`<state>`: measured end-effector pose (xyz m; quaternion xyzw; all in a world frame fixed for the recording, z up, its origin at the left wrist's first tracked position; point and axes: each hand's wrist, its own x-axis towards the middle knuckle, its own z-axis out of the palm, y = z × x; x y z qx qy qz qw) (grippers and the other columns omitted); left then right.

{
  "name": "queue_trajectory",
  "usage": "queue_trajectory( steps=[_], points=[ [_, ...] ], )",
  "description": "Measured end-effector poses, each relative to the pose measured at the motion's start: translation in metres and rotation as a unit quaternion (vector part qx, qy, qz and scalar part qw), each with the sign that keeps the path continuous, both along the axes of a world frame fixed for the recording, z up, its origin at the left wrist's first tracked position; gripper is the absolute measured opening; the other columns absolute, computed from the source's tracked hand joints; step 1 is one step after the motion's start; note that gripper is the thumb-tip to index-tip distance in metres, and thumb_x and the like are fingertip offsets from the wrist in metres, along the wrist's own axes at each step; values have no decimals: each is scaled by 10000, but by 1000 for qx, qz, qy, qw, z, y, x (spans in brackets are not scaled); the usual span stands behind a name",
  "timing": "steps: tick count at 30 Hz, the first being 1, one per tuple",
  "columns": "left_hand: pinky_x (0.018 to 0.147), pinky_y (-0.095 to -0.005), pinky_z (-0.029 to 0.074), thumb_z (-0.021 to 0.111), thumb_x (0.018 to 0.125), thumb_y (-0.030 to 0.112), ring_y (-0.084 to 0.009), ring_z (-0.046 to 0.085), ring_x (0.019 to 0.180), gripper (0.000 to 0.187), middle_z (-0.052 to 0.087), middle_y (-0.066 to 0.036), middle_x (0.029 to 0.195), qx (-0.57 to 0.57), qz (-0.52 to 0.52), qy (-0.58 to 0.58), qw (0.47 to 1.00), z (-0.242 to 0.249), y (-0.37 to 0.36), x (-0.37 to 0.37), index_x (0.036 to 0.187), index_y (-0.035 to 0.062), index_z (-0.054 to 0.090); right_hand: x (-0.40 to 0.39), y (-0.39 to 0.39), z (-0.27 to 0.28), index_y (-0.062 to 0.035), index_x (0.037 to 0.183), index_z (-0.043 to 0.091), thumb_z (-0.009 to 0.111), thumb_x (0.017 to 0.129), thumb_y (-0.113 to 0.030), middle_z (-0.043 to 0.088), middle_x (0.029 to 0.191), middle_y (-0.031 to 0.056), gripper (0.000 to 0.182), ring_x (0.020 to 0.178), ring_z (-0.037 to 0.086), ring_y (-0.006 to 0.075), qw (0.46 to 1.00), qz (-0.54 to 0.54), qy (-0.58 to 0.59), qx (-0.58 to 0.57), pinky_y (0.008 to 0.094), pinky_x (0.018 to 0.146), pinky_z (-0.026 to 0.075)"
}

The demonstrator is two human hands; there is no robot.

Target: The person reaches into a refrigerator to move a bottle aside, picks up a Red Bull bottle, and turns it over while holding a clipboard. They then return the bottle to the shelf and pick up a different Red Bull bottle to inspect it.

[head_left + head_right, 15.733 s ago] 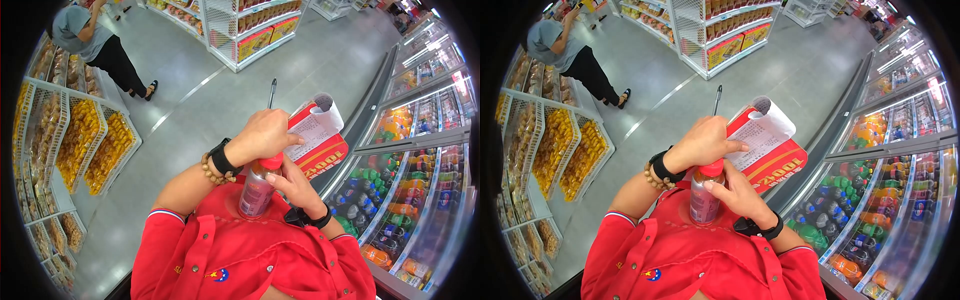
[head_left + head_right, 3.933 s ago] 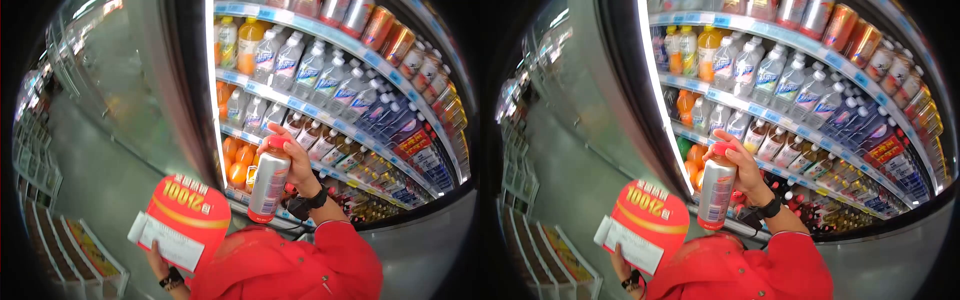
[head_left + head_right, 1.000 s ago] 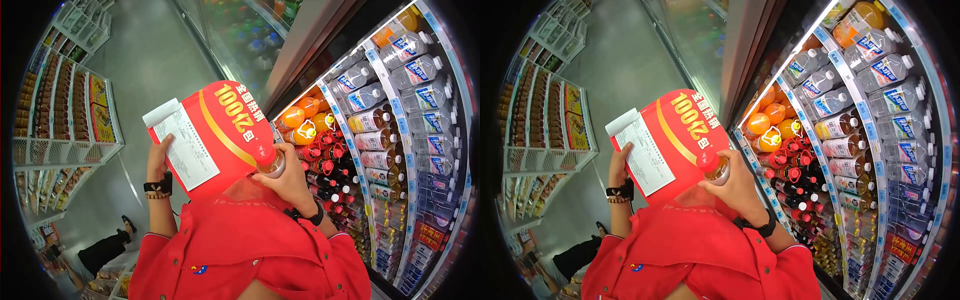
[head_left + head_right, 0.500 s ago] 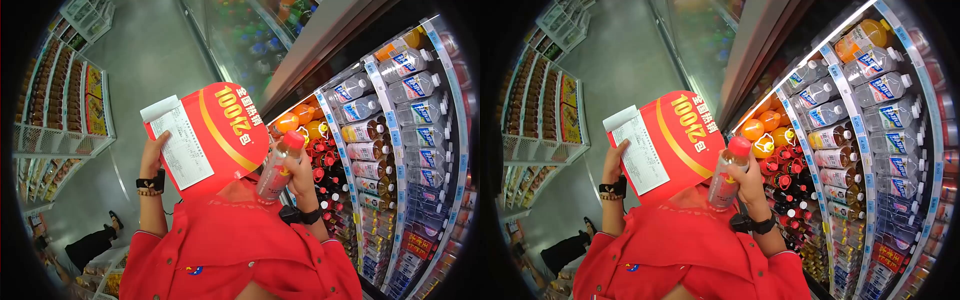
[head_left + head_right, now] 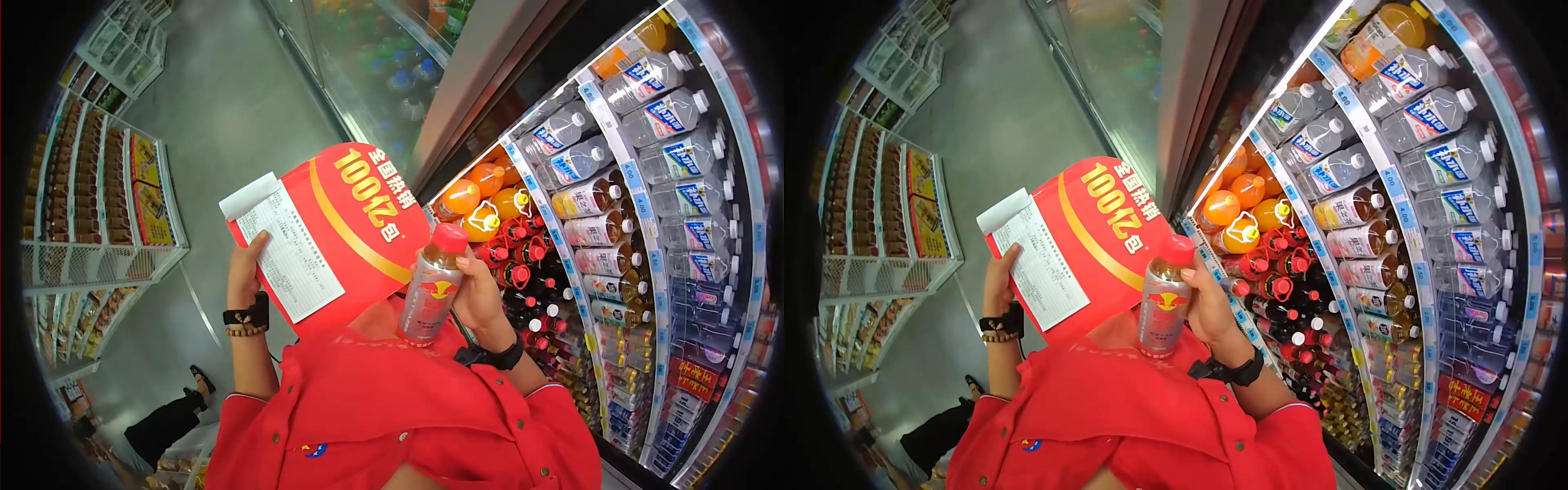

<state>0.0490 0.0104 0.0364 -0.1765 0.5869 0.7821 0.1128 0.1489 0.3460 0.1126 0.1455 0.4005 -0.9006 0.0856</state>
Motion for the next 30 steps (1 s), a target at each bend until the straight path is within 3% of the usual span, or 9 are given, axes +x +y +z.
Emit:
queue_trajectory(
  steps=[4,5,8,10,14,15,18,20,30],
  points=[
    [781,-347,516,585,850,122,-246,618,929,401,582,-175,1106,-12,-5,-24,1000,4,-1,0,1176,-79,463,1,1,6,-1,1285,351,421,848,-254,507,1215,150,510,1112,511,257,1000,12,9,-9,390,983,362],
    [780,-348,517,584,851,121,-247,619,927,403,581,-175,1109,-10,-6,-23,1000,1,-2,-1,1178,-79,461,2,7,2,-28,1336,308,410,864,-222,449,1283,101,520,1195,437,212,997,51,31,-44,361,1015,326],
    [784,-348,517,580,853,118,-250,619,927,406,579,-176,1113,-13,-5,-15,1000,2,0,-1,1183,-82,453,4,15,2,-28,1362,274,411,869,-226,422,1310,109,549,1220,411,222,992,96,28,-72,370,1028,311],
    [790,-348,515,578,853,113,-251,616,934,409,575,-176,1120,-10,-6,-13,1000,3,1,-3,1190,-79,447,1,21,8,5,1337,304,489,838,-270,457,1279,145,599,1176,462,272,993,108,44,-19,398,1016,327],
    [804,-352,512,575,852,103,-251,605,961,430,559,-177,1144,0,-16,-9,1000,2,1,-4,1220,-59,424,-3,36,-8,15,1305,360,662,741,-382,504,1203,129,753,1130,496,235,976,210,64,13,357,971,369],
    [808,-353,512,576,851,102,-251,602,968,438,555,-177,1151,1,-18,-3,1000,2,2,-5,1229,-52,417,-3,31,-11,12,1265,402,683,717,-405,530,1142,124,744,1073,529,224,981,183,67,20,343,935,395],
    [808,-356,512,585,847,108,-251,597,980,457,548,-175,1156,13,-17,13,1000,1,2,-6,1240,-40,405,-2,23,-23,-3,1201,433,683,689,-420,555,1059,128,706,987,566,228,979,179,84,-41,353,883,436],
    [806,-355,513,589,846,113,-250,600,970,457,555,-171,1143,6,-21,8,1000,4,3,-7,1235,-42,407,-3,23,-32,15,1242,411,660,721,-354,529,1133,112,685,1044,537,196,965,201,118,-121,322,917,410],
    [785,-348,518,599,844,132,-240,611,937,453,570,-161,1117,-4,-29,1,1000,2,2,-7,1216,-56,420,-6,23,-33,25,1192,422,639,657,-373,553,1050,159,701,979,567,233,953,222,160,-128,330,883,435]
  ],
)
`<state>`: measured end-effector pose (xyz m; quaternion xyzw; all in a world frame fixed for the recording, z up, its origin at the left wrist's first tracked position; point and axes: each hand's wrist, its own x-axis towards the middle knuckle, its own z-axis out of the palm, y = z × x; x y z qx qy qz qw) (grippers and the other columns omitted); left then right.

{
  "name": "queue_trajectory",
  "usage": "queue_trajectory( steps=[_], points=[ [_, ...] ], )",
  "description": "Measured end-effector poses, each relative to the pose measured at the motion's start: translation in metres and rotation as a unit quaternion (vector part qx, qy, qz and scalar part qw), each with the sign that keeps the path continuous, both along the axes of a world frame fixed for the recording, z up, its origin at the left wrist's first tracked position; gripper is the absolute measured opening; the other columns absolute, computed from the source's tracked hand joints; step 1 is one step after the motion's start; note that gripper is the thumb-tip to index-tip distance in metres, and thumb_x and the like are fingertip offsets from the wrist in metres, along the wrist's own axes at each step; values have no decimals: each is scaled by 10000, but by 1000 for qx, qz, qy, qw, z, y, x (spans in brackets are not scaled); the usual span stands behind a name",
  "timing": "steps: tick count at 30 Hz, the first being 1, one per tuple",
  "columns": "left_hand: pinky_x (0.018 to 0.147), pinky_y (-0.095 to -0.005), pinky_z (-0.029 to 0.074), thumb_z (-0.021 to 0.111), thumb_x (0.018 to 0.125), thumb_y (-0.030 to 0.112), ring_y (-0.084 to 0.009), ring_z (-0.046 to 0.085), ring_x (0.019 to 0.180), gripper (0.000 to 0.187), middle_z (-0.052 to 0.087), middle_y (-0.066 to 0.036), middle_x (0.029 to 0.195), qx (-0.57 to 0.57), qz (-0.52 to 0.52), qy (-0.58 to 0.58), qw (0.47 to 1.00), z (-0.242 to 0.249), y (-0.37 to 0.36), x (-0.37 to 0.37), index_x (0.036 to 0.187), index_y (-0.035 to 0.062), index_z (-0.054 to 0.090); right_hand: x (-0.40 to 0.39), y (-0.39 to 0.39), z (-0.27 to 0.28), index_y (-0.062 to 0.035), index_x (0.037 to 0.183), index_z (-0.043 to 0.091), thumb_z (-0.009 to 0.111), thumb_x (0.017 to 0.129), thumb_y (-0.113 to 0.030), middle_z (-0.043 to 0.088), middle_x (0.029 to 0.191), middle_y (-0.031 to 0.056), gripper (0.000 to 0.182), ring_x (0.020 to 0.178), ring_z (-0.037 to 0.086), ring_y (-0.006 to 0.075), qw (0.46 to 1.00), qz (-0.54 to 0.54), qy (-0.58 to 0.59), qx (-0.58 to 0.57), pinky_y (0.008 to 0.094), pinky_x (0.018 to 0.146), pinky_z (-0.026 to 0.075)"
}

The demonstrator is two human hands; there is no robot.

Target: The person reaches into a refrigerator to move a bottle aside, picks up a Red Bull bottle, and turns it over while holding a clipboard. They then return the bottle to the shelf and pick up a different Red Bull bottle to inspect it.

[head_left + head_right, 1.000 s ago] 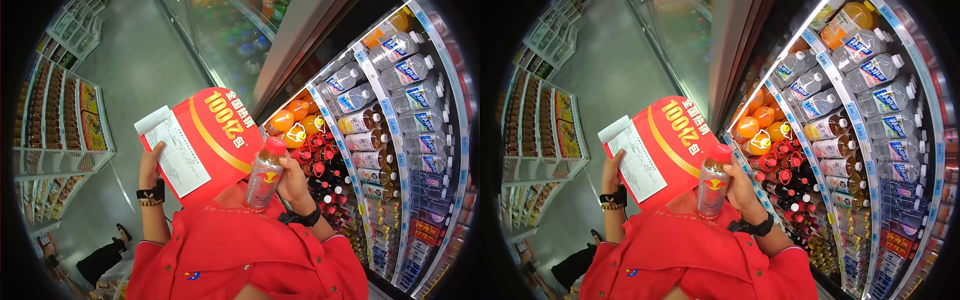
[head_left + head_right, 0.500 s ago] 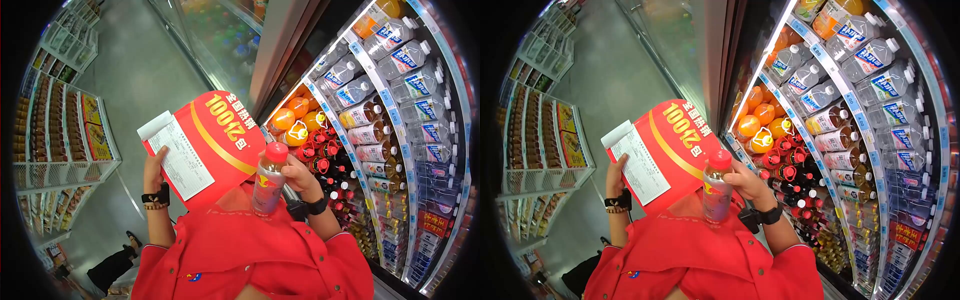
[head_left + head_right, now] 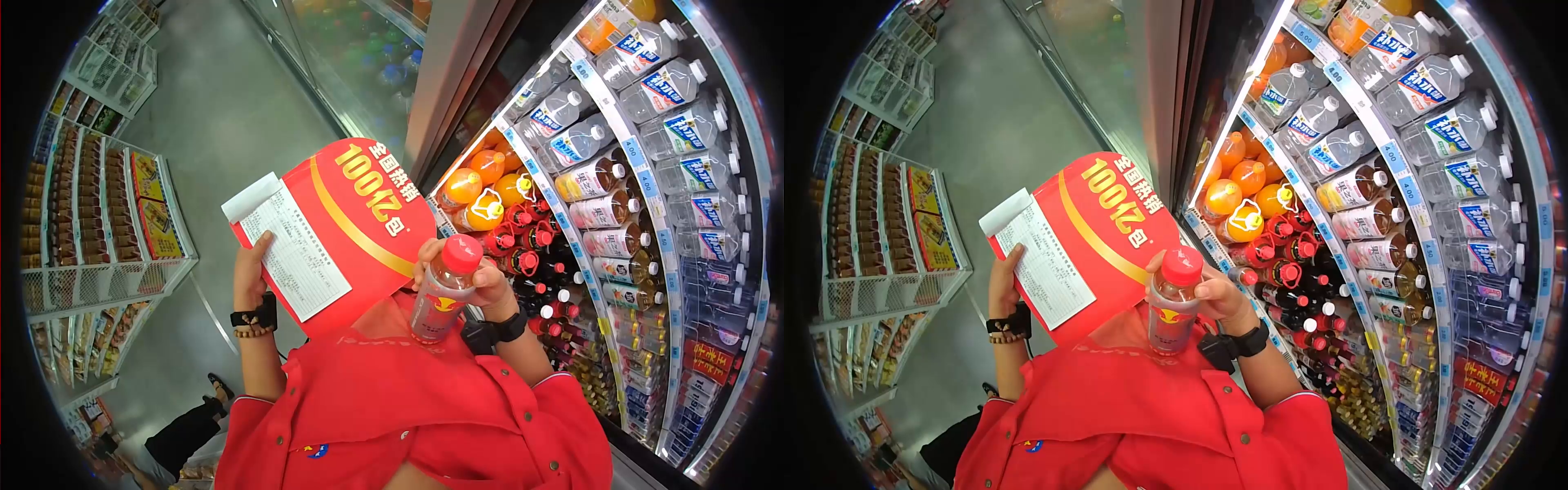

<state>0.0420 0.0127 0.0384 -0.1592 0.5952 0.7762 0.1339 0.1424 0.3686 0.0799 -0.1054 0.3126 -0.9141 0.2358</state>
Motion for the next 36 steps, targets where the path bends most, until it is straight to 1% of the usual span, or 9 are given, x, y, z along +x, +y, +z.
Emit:
queue_trajectory(
  steps=[5,8,11,16,20,23,34,36],
  points=[
    [790,-347,519,598,843,121,-244,608,950,456,570,-162,1115,2,0,-3,1000,-3,-3,0,1221,-52,410,-2,-1,2,20,1190,435,655,658,-373,558,1045,150,698,967,572,224,1000,0,-16,-3,319,875,438],
    [798,-352,519,598,842,113,-248,606,958,459,567,-165,1119,5,3,-4,1000,-4,-3,-1,1225,-50,403,-3,-2,1,19,1200,433,664,668,-375,555,1055,132,701,972,566,204,1000,5,-16,-4,308,878,433],
    [803,-356,518,598,842,109,-250,608,954,461,564,-169,1124,8,8,-2,1000,-5,-3,0,1227,-49,399,-4,-2,2,14,1220,429,662,684,-385,543,1072,103,708,983,549,172,1000,11,-15,19,291,884,418],
    [798,-357,521,598,844,111,-254,611,945,455,565,-168,1120,12,6,-10,1000,1,-1,0,1224,-48,404,-7,-5,6,7,1223,431,646,693,-402,543,1064,107,703,968,549,178,999,19,-6,37,291,865,420],
    [787,-359,525,601,842,114,-254,616,933,448,571,-169,1112,16,7,-6,1000,-4,-3,-1,1215,-49,415,-5,-4,5,10,1233,426,641,703,-411,534,1077,103,710,990,539,179,999,13,-7,52,299,881,409],
    [779,-359,528,601,842,116,-253,620,925,443,573,-172,1108,5,11,-9,1000,-1,-2,-1,1208,-55,420,-5,-8,10,10,1177,451,638,669,-428,565,987,147,696,944,571,234,997,-10,-23,75,335,835,446],
    [764,-358,533,583,849,103,-261,623,923,428,564,-192,1116,3,14,-13,1000,2,-2,0,1204,-68,416,-3,-13,12,13,1166,464,669,663,-411,581,969,147,689,908,586,234,995,-39,-40,82,332,821,453],
    [788,-354,522,585,846,102,-258,612,947,452,558,-182,1135,4,12,-11,1000,2,-3,0,1223,-65,403,-3,-14,11,13,1167,464,673,666,-407,581,969,144,687,903,586,233,995,-48,-46,75,331,817,454]
  ],
)
